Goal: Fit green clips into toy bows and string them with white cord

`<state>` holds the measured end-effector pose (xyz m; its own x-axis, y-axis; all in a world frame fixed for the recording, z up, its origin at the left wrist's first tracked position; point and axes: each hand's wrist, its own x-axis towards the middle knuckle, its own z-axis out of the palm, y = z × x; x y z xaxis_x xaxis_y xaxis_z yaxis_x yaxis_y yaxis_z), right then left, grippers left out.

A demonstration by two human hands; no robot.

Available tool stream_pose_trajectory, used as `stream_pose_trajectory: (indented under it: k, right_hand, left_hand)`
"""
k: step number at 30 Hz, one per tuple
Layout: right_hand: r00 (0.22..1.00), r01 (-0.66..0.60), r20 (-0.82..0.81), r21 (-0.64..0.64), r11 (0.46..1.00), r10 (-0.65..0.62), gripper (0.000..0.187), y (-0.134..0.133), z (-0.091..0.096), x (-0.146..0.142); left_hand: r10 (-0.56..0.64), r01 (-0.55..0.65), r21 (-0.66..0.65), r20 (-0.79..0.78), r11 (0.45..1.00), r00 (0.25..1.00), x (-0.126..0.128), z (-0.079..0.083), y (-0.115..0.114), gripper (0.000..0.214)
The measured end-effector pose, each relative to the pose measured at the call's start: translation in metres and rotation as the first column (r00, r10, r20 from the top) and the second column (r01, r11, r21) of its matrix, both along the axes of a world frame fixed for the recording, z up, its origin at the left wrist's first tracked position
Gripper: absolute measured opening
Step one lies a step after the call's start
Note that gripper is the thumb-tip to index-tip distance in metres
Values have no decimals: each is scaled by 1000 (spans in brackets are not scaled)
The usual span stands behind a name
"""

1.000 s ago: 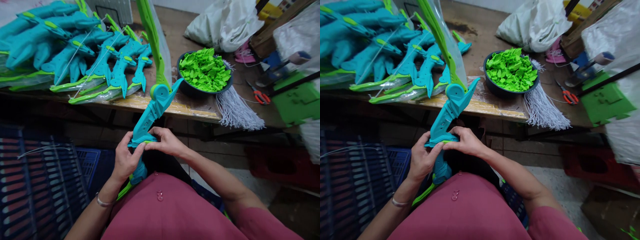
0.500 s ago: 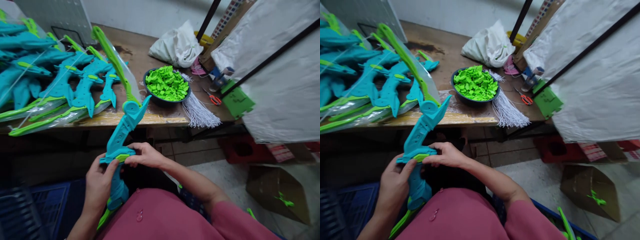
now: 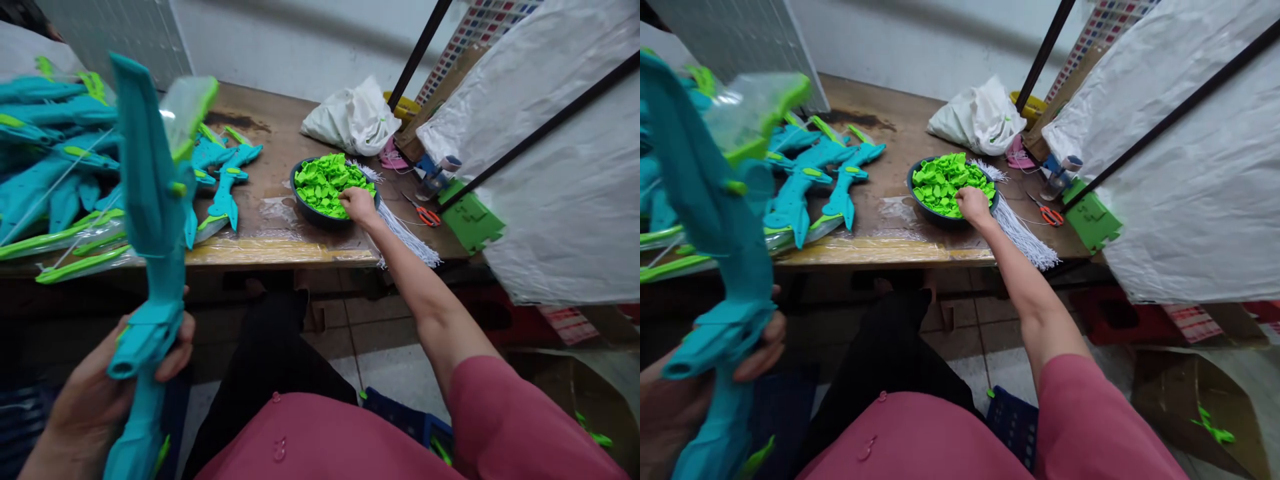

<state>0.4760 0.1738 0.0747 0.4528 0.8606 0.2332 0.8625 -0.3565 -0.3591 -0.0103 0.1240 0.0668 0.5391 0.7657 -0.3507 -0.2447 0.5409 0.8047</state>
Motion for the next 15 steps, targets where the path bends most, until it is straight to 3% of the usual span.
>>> stream_pose_trajectory:
  k: [3,7,12,15]
  right_hand:
    - [996,11,91,-96,995,-3,16,27,-9,12]
    - [990,8,142,-124,992,10,18,47,-25,20]
    - [994,-40,102,-18,999,41,31,46,-31,27]
    - [998,-53,49,100,994,48,27,40,-25,26]
  left_hand:
    - [-154,152,25,124,988,980,4,-10,-11,72]
    - [-190,195,-19,151,981,970,12,-20,-23,80]
    - [-281,298,-33,253,954,926,18,-37,-23,72]
    - [-308,333,-28,315,942,898,17,-45,-22,70]
